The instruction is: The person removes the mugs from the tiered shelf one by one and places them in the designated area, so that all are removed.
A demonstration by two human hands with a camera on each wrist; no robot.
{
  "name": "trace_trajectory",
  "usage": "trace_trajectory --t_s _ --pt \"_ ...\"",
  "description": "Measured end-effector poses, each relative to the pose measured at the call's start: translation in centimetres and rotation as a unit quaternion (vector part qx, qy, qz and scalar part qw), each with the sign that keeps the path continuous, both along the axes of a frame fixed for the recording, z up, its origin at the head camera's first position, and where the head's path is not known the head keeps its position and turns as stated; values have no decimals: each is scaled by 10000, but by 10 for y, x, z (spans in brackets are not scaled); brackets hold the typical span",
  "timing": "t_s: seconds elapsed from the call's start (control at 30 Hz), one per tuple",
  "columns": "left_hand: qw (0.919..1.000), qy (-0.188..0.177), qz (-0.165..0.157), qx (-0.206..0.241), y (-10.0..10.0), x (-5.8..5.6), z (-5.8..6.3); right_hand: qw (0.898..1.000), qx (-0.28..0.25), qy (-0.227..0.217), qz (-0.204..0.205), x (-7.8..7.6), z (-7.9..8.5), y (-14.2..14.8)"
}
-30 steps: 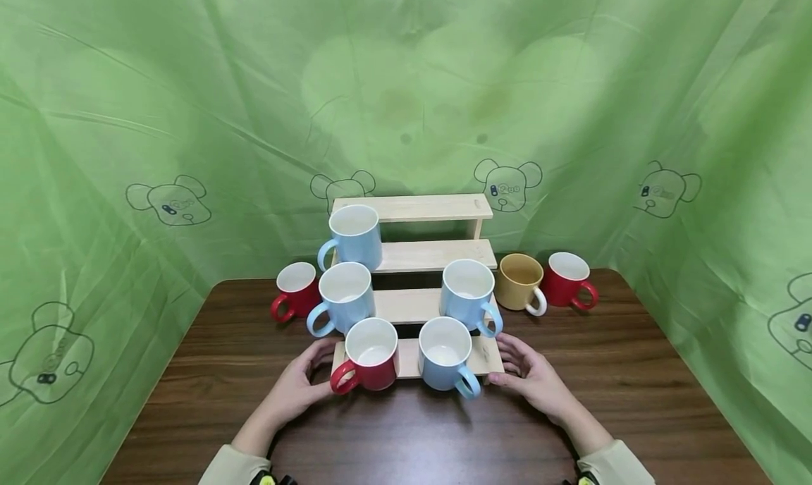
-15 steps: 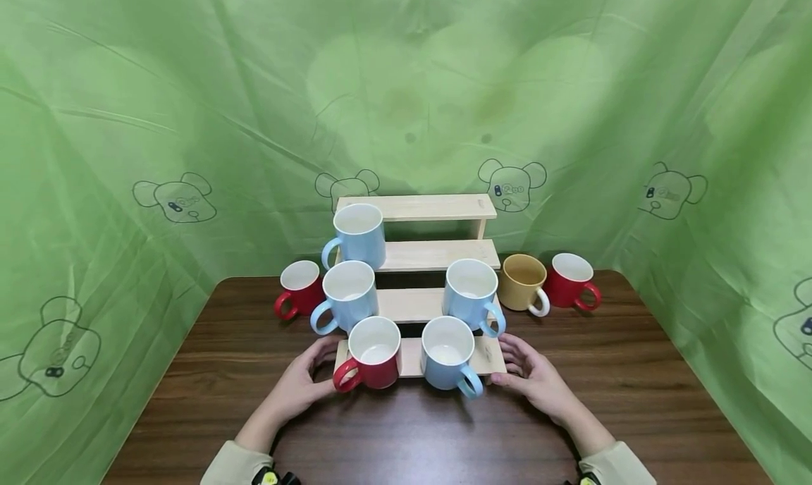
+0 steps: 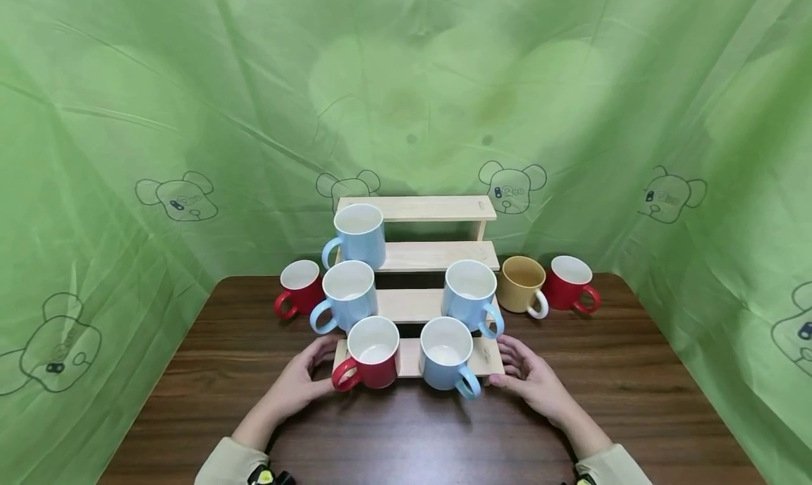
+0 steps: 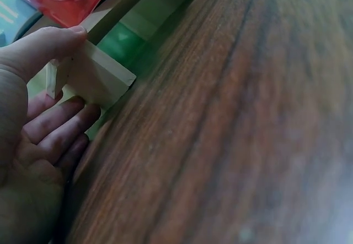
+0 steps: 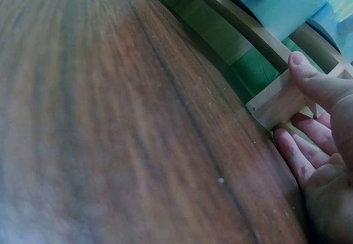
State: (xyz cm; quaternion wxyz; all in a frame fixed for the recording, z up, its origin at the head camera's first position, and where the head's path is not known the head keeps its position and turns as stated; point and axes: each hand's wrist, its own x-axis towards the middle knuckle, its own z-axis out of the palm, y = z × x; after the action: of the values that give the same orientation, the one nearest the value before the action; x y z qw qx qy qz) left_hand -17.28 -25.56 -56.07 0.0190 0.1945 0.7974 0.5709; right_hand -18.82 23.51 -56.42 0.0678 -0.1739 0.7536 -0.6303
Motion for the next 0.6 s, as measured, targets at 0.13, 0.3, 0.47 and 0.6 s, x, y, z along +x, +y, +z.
trace_trajectory --t_s 0.13,0.3,0.47,0.6 --pt "9999 37 -77 57 0 -1 -1 10000 -59 17 31 1 0 0" --pt "9995 102 -18 -295 -2 -1 2 9999 -98 41 44 2 0 -2" --pt "9958 227 7 -892 -3 -1 11 10000 -60 25 -1 2 0 -2" --pt "9920 292 -97 -1223 -4 -2 22 10000 -41 56 -7 2 0 -1"
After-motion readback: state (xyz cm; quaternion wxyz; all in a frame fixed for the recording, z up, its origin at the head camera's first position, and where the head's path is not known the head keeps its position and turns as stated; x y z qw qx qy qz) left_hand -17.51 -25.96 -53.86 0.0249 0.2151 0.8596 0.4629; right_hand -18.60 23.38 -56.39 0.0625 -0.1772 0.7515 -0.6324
